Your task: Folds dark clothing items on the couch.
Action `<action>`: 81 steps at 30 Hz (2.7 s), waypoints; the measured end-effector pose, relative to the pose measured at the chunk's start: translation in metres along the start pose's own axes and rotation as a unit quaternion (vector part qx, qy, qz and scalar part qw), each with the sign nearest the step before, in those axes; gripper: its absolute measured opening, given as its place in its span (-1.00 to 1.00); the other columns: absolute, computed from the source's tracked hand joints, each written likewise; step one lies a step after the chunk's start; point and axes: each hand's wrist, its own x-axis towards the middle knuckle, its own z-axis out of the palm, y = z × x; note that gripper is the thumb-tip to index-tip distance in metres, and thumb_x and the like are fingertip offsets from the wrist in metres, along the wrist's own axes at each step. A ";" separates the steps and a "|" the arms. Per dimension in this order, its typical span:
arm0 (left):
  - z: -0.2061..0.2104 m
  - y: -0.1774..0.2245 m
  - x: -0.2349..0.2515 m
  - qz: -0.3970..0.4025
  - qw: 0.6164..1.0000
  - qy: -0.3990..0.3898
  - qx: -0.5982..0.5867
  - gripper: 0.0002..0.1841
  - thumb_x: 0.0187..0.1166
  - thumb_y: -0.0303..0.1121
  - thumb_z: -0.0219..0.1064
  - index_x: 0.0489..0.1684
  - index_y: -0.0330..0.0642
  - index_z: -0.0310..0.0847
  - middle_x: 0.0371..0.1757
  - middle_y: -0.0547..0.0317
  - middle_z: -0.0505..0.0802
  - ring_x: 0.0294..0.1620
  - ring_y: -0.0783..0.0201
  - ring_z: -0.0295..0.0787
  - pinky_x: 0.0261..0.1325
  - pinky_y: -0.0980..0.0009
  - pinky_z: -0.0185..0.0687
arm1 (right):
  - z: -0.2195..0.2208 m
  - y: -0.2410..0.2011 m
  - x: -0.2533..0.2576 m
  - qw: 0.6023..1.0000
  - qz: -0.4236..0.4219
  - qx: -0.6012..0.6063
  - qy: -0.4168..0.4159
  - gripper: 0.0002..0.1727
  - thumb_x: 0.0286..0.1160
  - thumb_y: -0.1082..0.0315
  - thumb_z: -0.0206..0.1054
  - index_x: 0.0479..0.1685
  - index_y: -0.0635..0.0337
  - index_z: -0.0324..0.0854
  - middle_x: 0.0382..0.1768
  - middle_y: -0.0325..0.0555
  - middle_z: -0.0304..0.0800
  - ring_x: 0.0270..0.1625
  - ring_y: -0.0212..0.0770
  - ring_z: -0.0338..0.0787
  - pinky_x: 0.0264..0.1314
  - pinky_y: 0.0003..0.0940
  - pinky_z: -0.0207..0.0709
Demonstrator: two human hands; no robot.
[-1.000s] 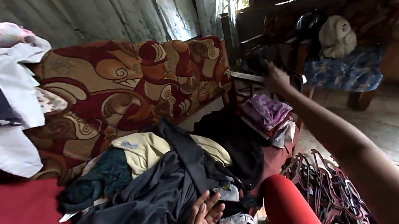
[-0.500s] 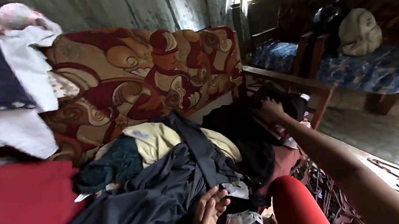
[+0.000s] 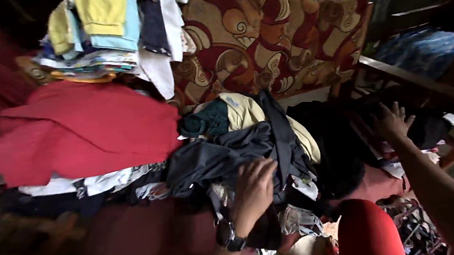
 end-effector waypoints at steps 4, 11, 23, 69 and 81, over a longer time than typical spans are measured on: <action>-0.039 -0.031 0.017 -0.131 0.971 -0.143 0.141 -0.42 0.34 -0.55 0.45 0.47 -0.05 0.68 0.76 -0.17 0.43 0.84 -0.32 0.10 0.73 -0.50 -0.24 | 0.006 -0.083 -0.059 0.979 -0.172 0.106 -0.026 -0.47 0.65 0.26 0.32 0.56 0.31 0.53 0.74 0.43 0.21 0.77 0.49 0.18 0.74 0.49 -0.06; -0.054 -0.031 0.030 -0.028 0.976 -0.103 0.192 -0.72 0.53 -0.66 0.27 0.05 -0.19 0.81 0.07 -0.15 0.87 0.20 -0.18 0.81 0.58 -0.31 0.31 | 0.066 -0.211 -0.157 0.846 -0.452 0.240 -0.151 -0.09 0.22 -0.19 0.58 0.58 0.18 0.56 0.71 0.22 0.36 0.77 0.22 0.31 0.81 0.33 0.01; -0.042 -0.031 0.034 -0.046 0.974 -0.064 0.215 -0.51 0.43 -0.65 0.37 0.38 -0.11 0.70 0.23 -0.25 0.80 0.24 -0.29 0.75 0.25 -0.24 0.56 | 0.024 -0.192 -0.122 0.861 -0.330 0.380 -0.069 -0.76 0.46 0.59 0.26 0.04 0.50 0.70 -0.06 0.24 0.79 0.01 -0.04 0.78 0.19 -0.11 0.65; -0.097 0.025 0.123 -0.251 0.917 -0.095 -0.296 -0.50 0.41 -0.30 0.62 0.23 -0.32 0.56 0.18 -0.22 0.72 0.21 -0.04 0.66 0.26 -0.07 0.59 | -0.029 -0.227 -0.168 0.905 -0.291 0.216 -0.222 -0.52 0.46 0.11 0.48 0.23 0.27 0.66 -0.16 0.17 0.84 -0.05 0.15 0.83 0.07 0.28 0.63; -0.126 -0.021 0.121 -0.211 0.966 -0.150 -0.018 -0.68 0.50 -0.57 0.32 0.22 -0.23 0.68 0.07 -0.22 0.83 0.13 -0.18 0.77 0.16 -0.26 0.60 | -0.094 -0.160 -0.122 0.753 -0.289 0.491 -0.328 -0.69 0.37 0.55 0.34 0.06 0.05 0.60 -0.19 -0.30 0.83 -0.26 -0.46 0.79 -0.16 -0.48 0.74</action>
